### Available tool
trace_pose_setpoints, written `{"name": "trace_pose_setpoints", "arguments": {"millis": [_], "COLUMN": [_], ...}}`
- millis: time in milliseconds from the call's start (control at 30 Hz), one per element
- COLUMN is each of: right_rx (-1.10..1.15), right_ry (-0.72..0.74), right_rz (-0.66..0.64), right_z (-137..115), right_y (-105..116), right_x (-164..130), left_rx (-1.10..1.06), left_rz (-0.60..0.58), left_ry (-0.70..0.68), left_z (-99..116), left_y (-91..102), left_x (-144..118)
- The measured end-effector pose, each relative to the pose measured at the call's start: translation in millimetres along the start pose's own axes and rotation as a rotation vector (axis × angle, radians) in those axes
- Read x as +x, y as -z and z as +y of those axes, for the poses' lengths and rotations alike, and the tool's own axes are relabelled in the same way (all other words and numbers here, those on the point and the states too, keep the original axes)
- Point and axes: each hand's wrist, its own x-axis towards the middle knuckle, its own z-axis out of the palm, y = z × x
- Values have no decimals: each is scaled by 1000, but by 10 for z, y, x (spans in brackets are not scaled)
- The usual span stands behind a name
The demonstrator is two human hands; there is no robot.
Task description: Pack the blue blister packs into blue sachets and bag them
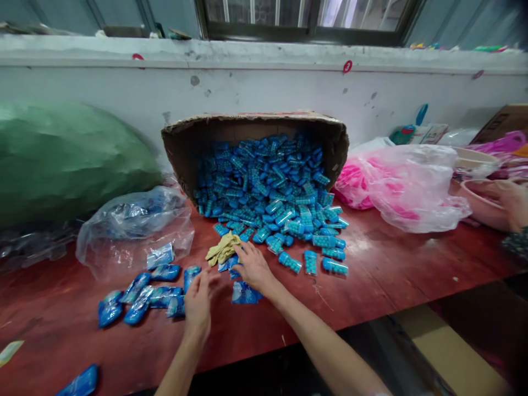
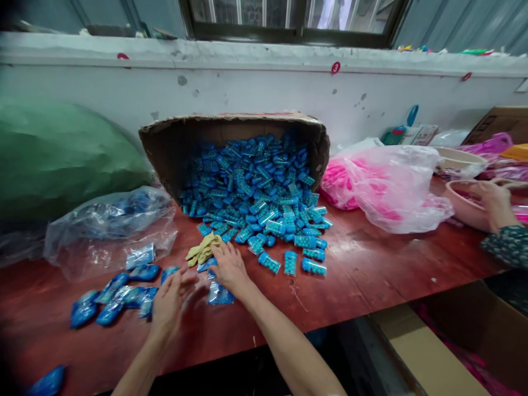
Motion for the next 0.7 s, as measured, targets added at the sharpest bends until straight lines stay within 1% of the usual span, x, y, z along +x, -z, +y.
{"name": "trace_pose_setpoints", "arguments": {"millis": [33, 67, 100, 133, 167, 200, 233, 300, 433, 567, 700], "right_rx": [-58, -77, -92, -99, -100, -103, -106, -104, -96, -108, -138], "right_ry": [4, 5, 2, -3, -7, -10, -10, 4, 29, 38, 30], "right_rz": [-30, -40, -48, -51, -51, -51, -51, -59, -86, -101, -177], "right_z": [-13, -20, -23, -22, -18, -10, 0, 26, 89, 154, 206], "right_y": [-45, -89, -131, -171, -207, -238, -264, -292, -249, -148, -102], "right_x": [131, 246, 341, 412, 461, 490, 502, 494, 405, 141, -194], "left_rx": [202, 436, 679, 903, 1083, 1159, 1212, 1235, 1265, 1242, 1168], "left_rz": [15, 0, -12, -28, -60, -92, -120, -159, -186, -189, -174], "left_ry": [-182, -367, -517, -601, -632, -641, -636, -625, -617, -615, -668], "left_z": [-24, -40, -54, -69, -90, -118, -152, -227, -314, -308, -307], "left_y": [-58, -110, -154, -189, -215, -233, -244, -248, -224, -201, -182], "left_x": [114, 245, 383, 517, 637, 735, 809, 887, 911, 925, 908]}}
